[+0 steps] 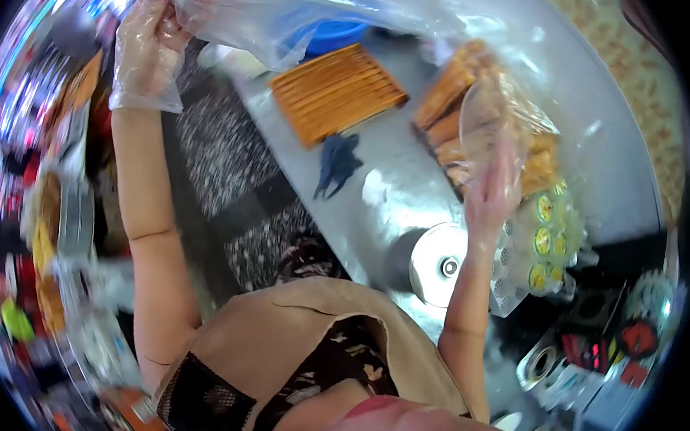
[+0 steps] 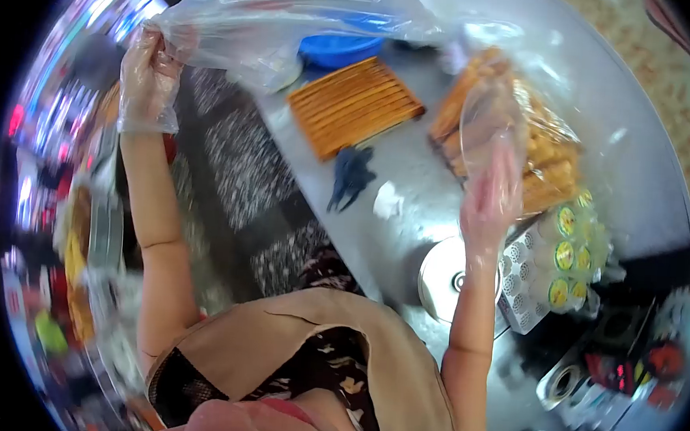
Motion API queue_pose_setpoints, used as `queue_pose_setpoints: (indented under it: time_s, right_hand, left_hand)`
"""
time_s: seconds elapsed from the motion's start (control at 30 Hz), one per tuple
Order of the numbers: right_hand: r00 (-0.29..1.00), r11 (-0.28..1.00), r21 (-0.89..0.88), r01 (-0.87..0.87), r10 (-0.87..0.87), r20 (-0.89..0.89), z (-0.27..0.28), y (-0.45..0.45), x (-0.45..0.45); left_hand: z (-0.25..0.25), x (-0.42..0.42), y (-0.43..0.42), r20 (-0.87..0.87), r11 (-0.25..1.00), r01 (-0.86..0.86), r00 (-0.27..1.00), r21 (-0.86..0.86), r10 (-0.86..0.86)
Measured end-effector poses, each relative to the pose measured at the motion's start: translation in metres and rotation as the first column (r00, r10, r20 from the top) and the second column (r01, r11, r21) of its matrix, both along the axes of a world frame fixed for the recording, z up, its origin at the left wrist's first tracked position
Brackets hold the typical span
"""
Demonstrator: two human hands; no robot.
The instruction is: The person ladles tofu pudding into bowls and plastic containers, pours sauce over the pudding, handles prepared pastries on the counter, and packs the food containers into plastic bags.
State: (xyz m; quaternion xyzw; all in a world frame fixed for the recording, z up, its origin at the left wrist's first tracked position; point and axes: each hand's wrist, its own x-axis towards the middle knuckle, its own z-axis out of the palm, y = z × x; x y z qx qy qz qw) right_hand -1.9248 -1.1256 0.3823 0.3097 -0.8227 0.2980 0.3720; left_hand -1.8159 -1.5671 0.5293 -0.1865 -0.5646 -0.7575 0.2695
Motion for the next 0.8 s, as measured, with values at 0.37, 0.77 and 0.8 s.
queue_pose_setpoints:
  time_s: [0.37, 0.77, 0.8]
  right_hand:
    - [0.628, 0.706, -0.070, -0.705, 0.576, -0.523, 0.058, -0.245, 0.181]
    - [-0.025, -0.017, 0.117, -0.993, 0.997, -0.069, 0.000, -0.185, 0.567]
    - [-0.065, -0.060, 0.074, -0.995, 0.996, -0.063, -0.010, -0.173, 0.592]
  left_hand:
    - [-0.042, 0.405, 0.013, 0.358, 0.937, -0.158, 0.933, 0.310, 0.039]
    - [-0.129, 0.606, 0.311, -0.681, -0.789, 0.068, -0.554, -0.610, 0.479]
    - [-0.147, 0.638, 0.308, -0.608, -0.698, 0.190, -0.675, -0.691, 0.418]
